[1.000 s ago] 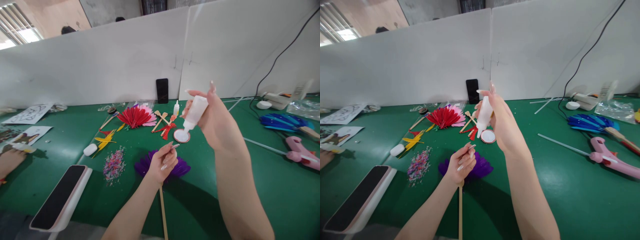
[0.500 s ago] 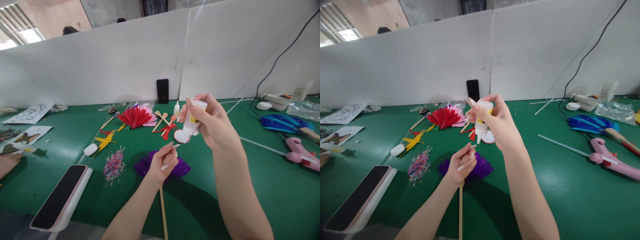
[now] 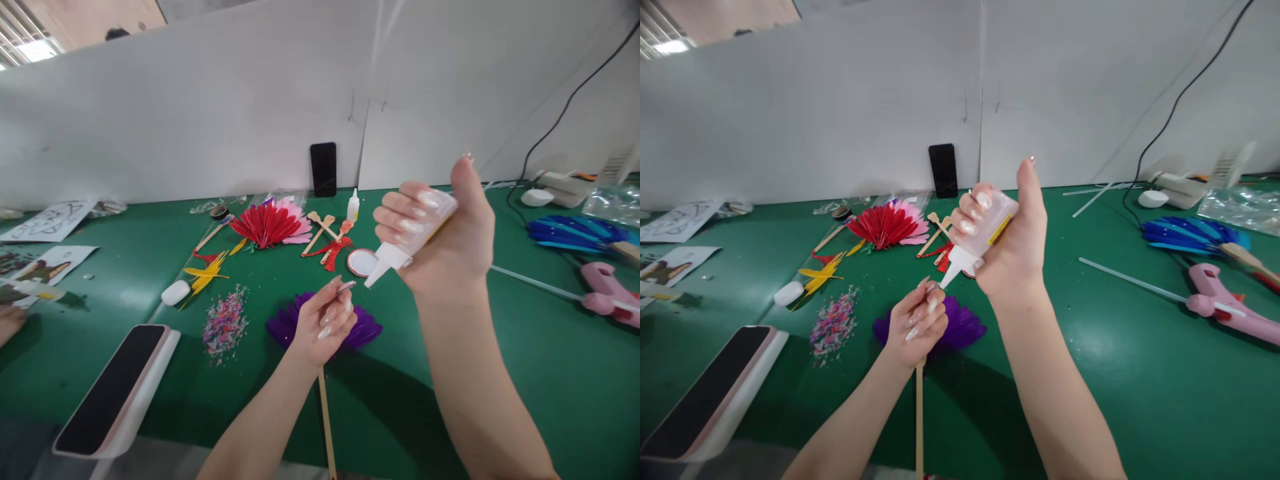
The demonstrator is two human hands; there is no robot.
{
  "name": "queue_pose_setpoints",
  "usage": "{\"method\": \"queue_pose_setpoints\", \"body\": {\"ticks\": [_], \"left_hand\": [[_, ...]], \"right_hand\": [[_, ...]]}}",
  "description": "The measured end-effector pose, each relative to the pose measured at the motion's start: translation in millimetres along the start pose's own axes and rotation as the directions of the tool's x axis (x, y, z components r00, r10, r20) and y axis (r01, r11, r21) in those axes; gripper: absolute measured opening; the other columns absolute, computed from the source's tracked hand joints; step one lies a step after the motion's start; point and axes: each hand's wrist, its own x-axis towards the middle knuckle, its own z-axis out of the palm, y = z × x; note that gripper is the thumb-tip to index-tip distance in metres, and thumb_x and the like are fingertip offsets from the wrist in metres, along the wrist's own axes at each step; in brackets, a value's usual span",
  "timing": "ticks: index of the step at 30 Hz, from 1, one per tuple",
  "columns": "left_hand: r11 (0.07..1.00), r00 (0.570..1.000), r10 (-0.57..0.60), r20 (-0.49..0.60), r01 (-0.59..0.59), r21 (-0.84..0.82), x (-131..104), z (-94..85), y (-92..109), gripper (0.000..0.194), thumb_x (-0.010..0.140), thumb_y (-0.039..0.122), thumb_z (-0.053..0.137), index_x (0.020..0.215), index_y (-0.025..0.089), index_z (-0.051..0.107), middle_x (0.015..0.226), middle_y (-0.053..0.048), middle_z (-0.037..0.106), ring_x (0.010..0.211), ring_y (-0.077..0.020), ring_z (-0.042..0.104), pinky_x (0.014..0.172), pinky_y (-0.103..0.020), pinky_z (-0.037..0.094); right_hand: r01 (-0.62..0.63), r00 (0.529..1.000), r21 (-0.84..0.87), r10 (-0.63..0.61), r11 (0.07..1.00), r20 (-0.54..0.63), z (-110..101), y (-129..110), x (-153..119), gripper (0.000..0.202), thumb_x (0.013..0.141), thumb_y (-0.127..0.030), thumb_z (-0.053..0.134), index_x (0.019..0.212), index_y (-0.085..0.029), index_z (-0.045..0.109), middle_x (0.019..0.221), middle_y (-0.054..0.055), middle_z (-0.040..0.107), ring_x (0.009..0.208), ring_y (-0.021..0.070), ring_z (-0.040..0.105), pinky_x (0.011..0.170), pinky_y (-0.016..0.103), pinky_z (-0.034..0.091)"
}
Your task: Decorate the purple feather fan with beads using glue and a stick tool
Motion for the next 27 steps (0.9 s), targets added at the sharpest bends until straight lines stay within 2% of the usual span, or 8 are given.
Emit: {"method": "queue_pose_setpoints", "body": {"ticks": [4,9,14,17,20,27], "left_hand": [[1.000,1.000,0.015,0.028,-0.016,0.015,-1.4,0.5,-0.5,0.029,0.086,0.016,0.041,0.062,0.010,0.057,0.045,0.006,0.030,0.029,-0.0005,0.024,0.036,-0.016,0.023],[0.999,0.999,0.003,-0.033,-0.001,0.054,-2.6,2.2,-2.1,0.028,0.086,0.017,0.042,0.061,0.013,0.053,0.047,0.006,0.031,0.028,-0.0004,0.021,0.036,-0.017,0.021],[0.999,0.999,-0.016,-0.041,0.018,0.045,-2.5,3.9,-1.6,0.025,0.084,0.016,0.044,0.062,0.013,0.054,0.051,0.004,0.039,0.029,-0.0003,0.023,0.035,-0.017,0.020],[0.999,1.000,-0.016,-0.010,0.016,0.028,-2.1,3.7,-1.8,0.025,0.083,0.015,0.045,0.060,0.013,0.054,0.050,0.004,0.039,0.029,-0.0003,0.024,0.035,-0.017,0.020],[0.999,0.999,-0.019,-0.028,0.020,0.038,-1.8,3.4,-2.1,0.026,0.084,0.016,0.044,0.060,0.013,0.053,0.050,0.004,0.039,0.029,-0.0004,0.024,0.035,-0.017,0.020],[0.998,0.999,-0.036,-0.038,0.038,0.053,-2.0,4.8,-1.3,0.031,0.087,0.018,0.041,0.060,0.012,0.054,0.047,0.005,0.033,0.028,-0.0006,0.023,0.035,-0.017,0.022]], "right_hand": [[-0.029,0.999,0.040,0.030,0.999,-0.028,5.8,-6.5,-3.1,0.057,0.075,-0.070,0.043,0.046,-0.023,0.030,0.046,-0.005,0.019,0.040,0.0109,0.023,0.036,0.026,0.024],[-0.042,0.997,0.089,0.047,0.995,-0.058,9.0,-11.0,-5.1,0.056,0.079,-0.057,0.051,0.043,-0.022,0.027,0.042,-0.006,0.013,0.037,0.0095,0.018,0.035,0.024,0.024],[-0.028,0.999,0.018,0.027,0.999,0.041,3.2,-7.4,-3.2,0.049,0.072,-0.049,0.062,0.044,-0.024,0.030,0.036,-0.006,0.015,0.034,0.0108,0.022,0.034,0.026,0.028],[-0.036,0.998,0.110,0.031,0.993,0.045,2.8,-5.5,-3.0,0.045,0.069,-0.038,0.066,0.043,-0.023,0.032,0.035,-0.007,0.014,0.033,0.0094,0.022,0.033,0.024,0.026],[-0.069,0.998,0.236,0.069,0.969,0.009,5.2,-5.2,-3.5,0.047,0.064,-0.029,0.070,0.042,-0.020,0.030,0.034,-0.008,0.012,0.032,0.0066,0.018,0.031,0.021,0.021],[-0.097,0.995,0.143,0.095,0.985,0.021,7.7,-6.0,-1.8,0.052,0.065,-0.032,0.070,0.040,-0.022,0.025,0.034,-0.008,0.003,0.032,0.0077,0.013,0.031,0.022,0.016]]}}
